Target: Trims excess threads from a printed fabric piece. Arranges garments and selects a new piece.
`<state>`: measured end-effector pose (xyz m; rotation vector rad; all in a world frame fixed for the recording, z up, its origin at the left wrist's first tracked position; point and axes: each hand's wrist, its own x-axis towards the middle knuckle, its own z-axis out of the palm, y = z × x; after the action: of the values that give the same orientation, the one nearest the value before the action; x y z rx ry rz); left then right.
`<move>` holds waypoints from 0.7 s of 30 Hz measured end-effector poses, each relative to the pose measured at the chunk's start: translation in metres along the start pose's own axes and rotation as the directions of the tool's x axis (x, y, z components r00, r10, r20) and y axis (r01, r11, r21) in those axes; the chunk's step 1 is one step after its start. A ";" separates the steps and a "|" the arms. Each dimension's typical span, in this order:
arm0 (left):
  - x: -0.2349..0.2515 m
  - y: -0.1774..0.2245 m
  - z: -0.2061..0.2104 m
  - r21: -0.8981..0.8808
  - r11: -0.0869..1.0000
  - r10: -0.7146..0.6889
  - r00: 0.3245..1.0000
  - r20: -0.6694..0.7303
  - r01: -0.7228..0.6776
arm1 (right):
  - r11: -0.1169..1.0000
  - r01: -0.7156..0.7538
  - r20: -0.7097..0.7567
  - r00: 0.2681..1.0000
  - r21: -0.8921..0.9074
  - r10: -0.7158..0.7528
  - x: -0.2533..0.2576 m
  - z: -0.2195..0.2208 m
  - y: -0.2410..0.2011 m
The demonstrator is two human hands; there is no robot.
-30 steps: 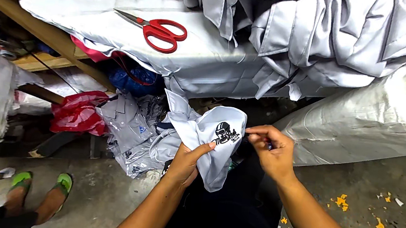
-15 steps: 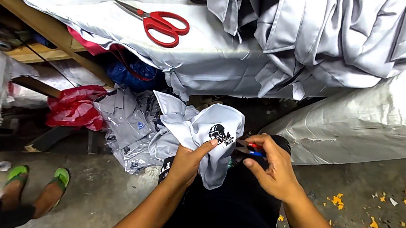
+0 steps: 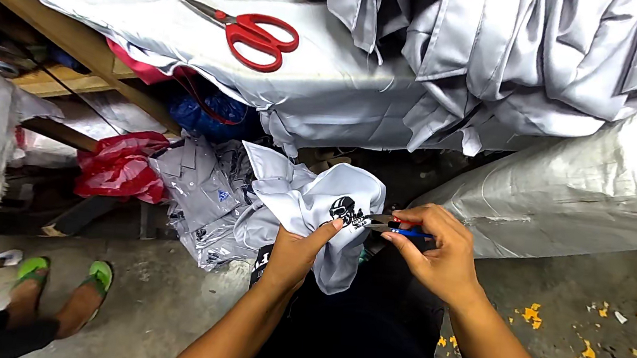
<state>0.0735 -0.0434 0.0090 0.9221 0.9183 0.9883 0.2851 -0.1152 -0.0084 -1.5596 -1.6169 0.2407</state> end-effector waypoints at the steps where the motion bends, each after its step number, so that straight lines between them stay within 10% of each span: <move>1: 0.000 0.000 0.000 0.000 1.000 0.002 1.000 0.000 -0.002 | 1.000 0.000 -0.001 1.000 -0.002 0.000 0.000 0.000 0.000; 21: -0.003 -0.001 0.005 -0.025 1.000 -0.010 0.999 -0.044 0.009 | 0.990 -0.028 -0.151 0.987 0.140 0.049 -0.008 0.019 0.001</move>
<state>0.0778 -0.0473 0.0108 0.8771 0.9447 1.0135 0.2717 -0.1141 -0.0240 -1.4678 -1.4215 0.2411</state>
